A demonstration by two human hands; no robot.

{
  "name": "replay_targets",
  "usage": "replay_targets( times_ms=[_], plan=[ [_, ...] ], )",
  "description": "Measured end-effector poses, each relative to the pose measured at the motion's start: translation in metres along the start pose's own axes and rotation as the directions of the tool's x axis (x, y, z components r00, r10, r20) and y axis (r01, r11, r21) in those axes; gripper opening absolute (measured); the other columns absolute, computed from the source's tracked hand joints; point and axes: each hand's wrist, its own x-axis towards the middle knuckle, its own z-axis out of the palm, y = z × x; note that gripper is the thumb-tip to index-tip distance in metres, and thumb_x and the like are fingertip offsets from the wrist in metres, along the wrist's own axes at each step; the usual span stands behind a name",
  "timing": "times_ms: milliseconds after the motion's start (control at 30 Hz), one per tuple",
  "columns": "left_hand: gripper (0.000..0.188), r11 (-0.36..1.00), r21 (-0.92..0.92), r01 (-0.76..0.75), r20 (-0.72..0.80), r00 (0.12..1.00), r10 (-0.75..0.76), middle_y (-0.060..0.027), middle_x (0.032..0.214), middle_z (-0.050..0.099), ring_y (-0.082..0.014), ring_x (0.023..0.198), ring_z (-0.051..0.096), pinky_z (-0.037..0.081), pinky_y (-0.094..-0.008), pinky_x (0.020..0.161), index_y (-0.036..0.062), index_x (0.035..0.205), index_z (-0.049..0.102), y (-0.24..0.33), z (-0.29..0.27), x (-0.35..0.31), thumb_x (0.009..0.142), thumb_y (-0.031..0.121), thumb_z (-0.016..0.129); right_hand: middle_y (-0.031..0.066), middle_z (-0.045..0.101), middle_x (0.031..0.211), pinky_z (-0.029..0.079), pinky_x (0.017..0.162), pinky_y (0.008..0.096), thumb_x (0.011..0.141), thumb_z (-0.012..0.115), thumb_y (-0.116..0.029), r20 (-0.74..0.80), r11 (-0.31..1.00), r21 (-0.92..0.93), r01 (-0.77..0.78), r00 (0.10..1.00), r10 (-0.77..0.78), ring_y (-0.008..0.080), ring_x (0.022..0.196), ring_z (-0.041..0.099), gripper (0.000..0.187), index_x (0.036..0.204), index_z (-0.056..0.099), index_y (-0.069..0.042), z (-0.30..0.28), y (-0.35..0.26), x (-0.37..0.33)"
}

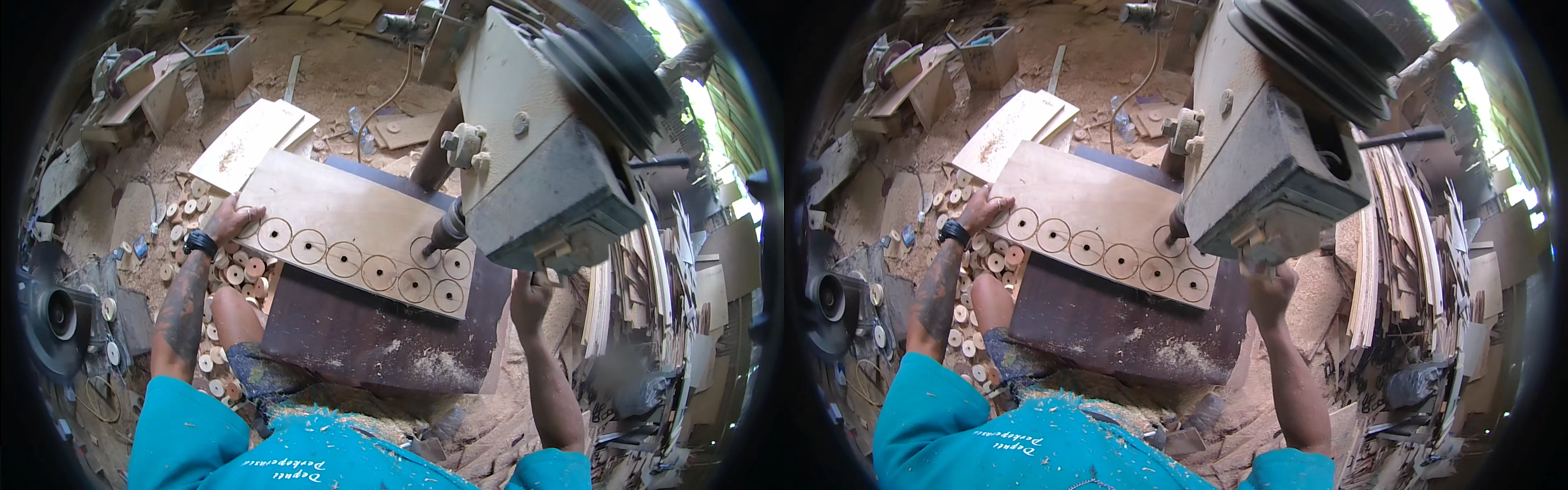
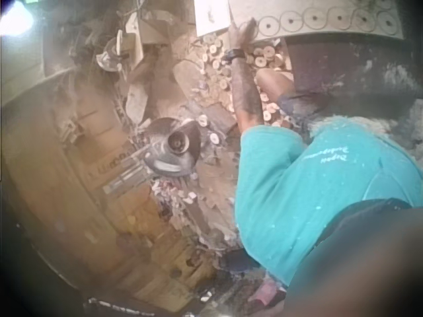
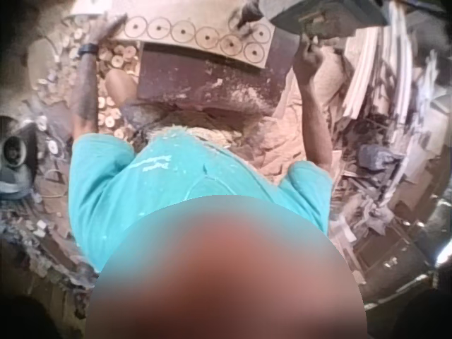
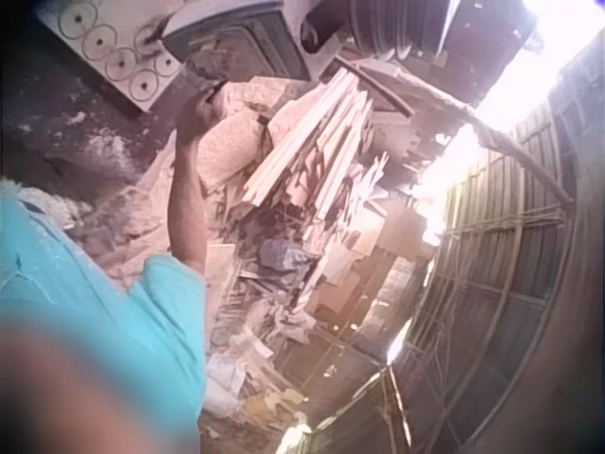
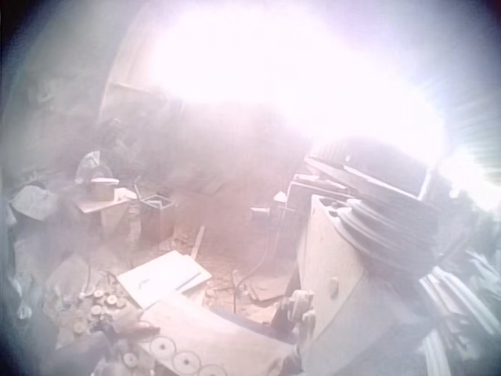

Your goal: The person places a rectangular wooden board on a drill press table and drills a series of circular holes in a grid pattern. They reposition the board between rows to align the drill bit with marked circles and continue until the pattern is complete.

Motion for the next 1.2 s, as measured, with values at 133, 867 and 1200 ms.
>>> replay_targets(
  times_ms=[133, 867, 1200],
  plan=[
    [0.064, 0.999, -0.027, -0.038, 0.024, 0.999, 0.038, -0.0164, 0.114, 0.069, -0.0190, 0.101, 0.066, 0.052, -0.0319, 0.091, -0.0088, 0.126, 0.056, 0.002, -0.001, -0.004, 0.089, 0.039, 0.075, 0.0011, 0.058, 0.071, 0.040, 0.048, 0.0253, 0.101, 0.060, -0.033, 0.209, 0.965, 0.041, -0.258, 0.947, 0.244, 0.0107, 0.055, 0.052, 0.030, 0.098, 0.061, -0.003, -0.070, -0.065, 0.019],
    [0.053, 0.992, -0.128, 0.000, 0.063, 0.998, 0.008, -0.0118, 0.108, 0.069, -0.0144, 0.095, 0.066, 0.053, -0.0282, 0.084, -0.0073, 0.122, 0.059, 0.011, 0.054, -0.003, 0.090, 0.031, 0.076, 0.0096, 0.067, 0.121, 0.049, 0.084, 0.0264, 0.099, 0.055, -0.014, 0.043, 0.966, 0.216, 0.144, 0.987, -0.157, 0.0099, 0.097, 0.060, 0.039, 0.134, 0.057, 0.003, -0.122, -0.046, 0.346],
    [0.064, 0.999, -0.030, -0.016, 0.030, 0.999, 0.017, -0.0172, 0.114, 0.068, -0.0222, 0.103, 0.066, 0.052, -0.0336, 0.090, -0.0070, 0.126, 0.056, 0.027, 0.058, -0.020, 0.088, 0.040, 0.075, 0.0081, 0.067, 0.099, 0.051, 0.071, 0.0290, 0.095, 0.056, -0.011, -0.149, 0.933, 0.125, 0.338, 0.936, -0.319, 0.0140, 0.081, 0.063, 0.027, 0.119, 0.063, -0.001, -0.112, -0.061, 0.332]
  ],
)
